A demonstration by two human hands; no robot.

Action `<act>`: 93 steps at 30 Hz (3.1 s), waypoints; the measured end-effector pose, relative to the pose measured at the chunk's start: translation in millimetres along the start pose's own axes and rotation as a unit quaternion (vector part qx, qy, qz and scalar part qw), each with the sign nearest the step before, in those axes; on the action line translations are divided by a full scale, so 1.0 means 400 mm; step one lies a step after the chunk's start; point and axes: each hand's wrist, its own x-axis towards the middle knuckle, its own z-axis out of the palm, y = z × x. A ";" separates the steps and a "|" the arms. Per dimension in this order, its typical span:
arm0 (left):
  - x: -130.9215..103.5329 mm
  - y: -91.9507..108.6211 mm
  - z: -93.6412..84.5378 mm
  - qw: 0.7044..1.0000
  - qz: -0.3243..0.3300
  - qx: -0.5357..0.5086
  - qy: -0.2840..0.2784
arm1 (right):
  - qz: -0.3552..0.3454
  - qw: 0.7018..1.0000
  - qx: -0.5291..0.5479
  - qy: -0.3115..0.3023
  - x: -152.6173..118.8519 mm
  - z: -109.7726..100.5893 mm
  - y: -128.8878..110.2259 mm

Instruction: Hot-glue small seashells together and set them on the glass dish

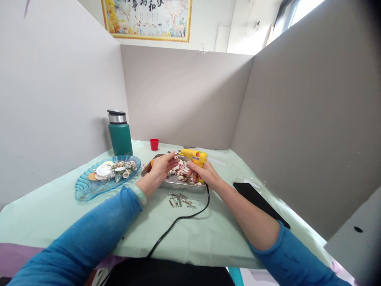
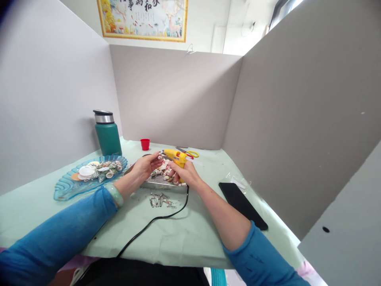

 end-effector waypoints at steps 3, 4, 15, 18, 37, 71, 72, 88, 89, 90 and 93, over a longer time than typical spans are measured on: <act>-0.003 0.001 0.002 1.000 0.001 0.003 -0.002 | 0.000 1.000 -0.004 -0.005 -0.001 0.003 -0.004; -0.004 0.002 0.002 1.000 0.002 0.003 -0.001 | 0.002 1.000 -0.006 -0.007 -0.002 0.004 -0.005; 0.000 0.000 -0.001 1.000 0.005 0.002 0.002 | 0.009 1.000 -0.020 -0.014 -0.006 0.004 -0.009; 0.002 -0.001 -0.002 1.000 0.009 0.004 0.000 | 0.013 1.000 -0.019 -0.010 -0.005 0.006 -0.010; 0.009 -0.006 -0.007 1.000 0.013 0.002 -0.002 | 0.004 0.999 -0.051 0.008 -0.002 0.006 -0.007; 0.005 -0.005 -0.007 1.000 0.015 0.005 -0.001 | -0.002 0.999 -0.052 0.012 -0.003 0.010 -0.005; 0.004 -0.005 -0.007 1.000 0.014 0.006 -0.001 | -0.002 0.999 -0.053 0.010 -0.003 0.010 -0.007; 0.000 -0.001 -0.002 1.000 0.017 0.006 0.004 | 0.006 0.998 -0.053 0.013 -0.007 0.013 -0.018; -0.001 0.000 -0.001 1.000 0.016 0.007 0.004 | 0.006 0.998 -0.056 0.015 -0.007 0.013 -0.018; -0.002 0.000 -0.001 1.000 0.015 0.007 0.005 | 0.007 0.998 -0.058 0.015 -0.007 0.013 -0.018; -0.003 0.000 -0.001 1.000 0.014 0.008 0.005 | 0.005 0.998 -0.063 0.014 -0.006 0.012 -0.016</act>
